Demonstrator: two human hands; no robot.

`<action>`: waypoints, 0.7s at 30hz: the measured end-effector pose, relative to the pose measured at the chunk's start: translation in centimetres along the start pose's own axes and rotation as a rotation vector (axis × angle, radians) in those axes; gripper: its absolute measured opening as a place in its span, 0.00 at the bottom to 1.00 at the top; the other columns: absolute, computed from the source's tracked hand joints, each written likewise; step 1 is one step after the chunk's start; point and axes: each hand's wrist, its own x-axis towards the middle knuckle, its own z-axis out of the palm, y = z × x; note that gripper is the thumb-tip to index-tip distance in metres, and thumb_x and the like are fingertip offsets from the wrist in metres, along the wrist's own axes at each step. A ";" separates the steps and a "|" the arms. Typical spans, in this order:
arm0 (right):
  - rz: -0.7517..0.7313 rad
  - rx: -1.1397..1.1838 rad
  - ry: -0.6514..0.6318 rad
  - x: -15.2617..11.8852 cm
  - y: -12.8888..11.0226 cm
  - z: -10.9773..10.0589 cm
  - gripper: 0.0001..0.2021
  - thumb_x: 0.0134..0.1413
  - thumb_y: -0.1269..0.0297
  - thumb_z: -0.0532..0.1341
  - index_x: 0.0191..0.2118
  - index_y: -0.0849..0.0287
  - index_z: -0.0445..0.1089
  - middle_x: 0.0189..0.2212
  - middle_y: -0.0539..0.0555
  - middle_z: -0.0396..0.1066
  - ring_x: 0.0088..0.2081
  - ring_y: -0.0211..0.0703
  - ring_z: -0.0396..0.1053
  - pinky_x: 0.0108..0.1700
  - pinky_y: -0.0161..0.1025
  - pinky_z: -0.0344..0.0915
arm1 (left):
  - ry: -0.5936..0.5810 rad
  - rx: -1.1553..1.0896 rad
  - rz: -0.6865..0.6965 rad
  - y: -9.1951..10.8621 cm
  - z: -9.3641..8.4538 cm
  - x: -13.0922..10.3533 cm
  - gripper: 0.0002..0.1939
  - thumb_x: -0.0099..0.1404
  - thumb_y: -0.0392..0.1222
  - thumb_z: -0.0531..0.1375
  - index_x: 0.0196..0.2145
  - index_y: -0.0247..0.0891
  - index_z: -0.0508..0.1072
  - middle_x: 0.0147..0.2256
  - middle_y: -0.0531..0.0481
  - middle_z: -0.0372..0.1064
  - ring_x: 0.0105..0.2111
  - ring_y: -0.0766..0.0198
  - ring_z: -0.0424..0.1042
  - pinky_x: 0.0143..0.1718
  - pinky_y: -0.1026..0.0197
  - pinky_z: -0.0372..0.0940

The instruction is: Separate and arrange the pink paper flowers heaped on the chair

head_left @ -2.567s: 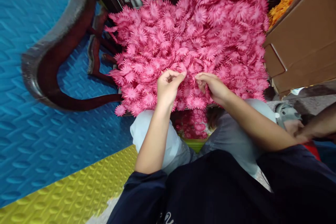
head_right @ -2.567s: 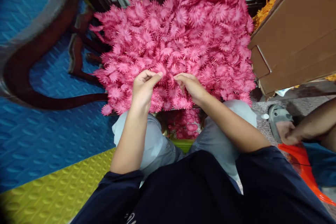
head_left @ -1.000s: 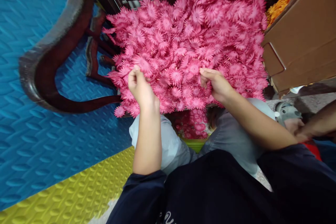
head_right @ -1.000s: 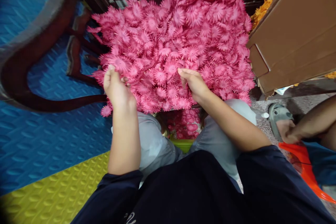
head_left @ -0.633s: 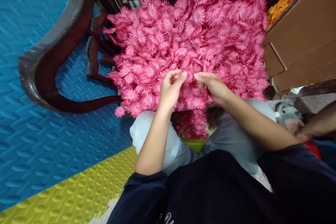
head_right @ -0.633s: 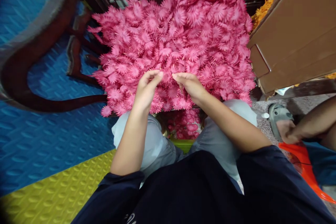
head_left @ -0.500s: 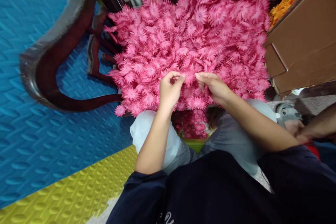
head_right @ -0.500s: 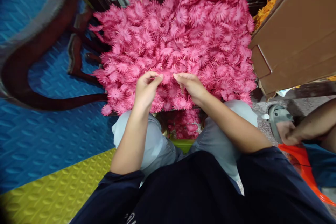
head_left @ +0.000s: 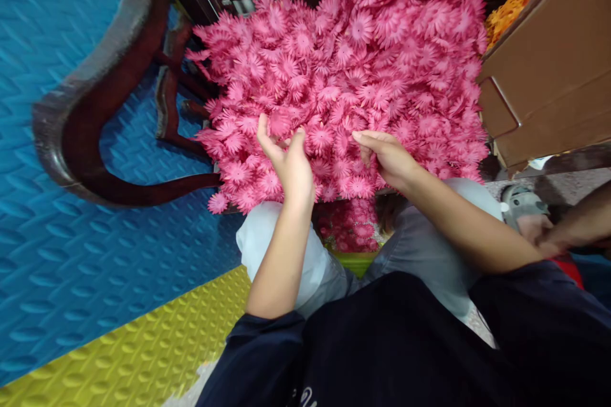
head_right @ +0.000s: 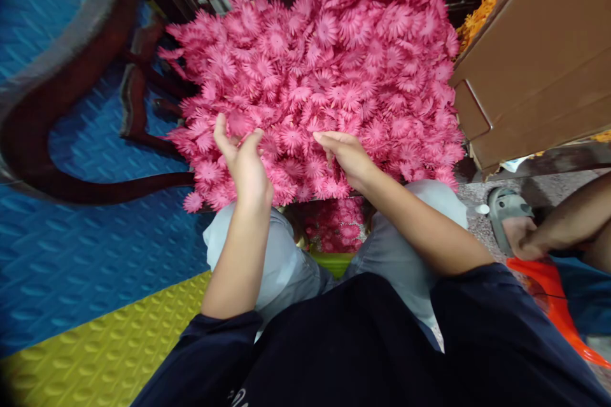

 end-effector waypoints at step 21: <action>0.013 -0.016 -0.064 0.0 0.0 0.1 0.11 0.38 0.58 0.67 0.26 0.60 0.70 0.16 0.44 0.60 0.21 0.30 0.52 0.26 0.34 0.49 | -0.389 0.041 0.053 2.3 1.4 -1.6 0.08 0.54 0.39 0.67 0.30 0.38 0.71 0.27 0.55 0.69 0.28 0.71 0.67 0.34 0.66 0.63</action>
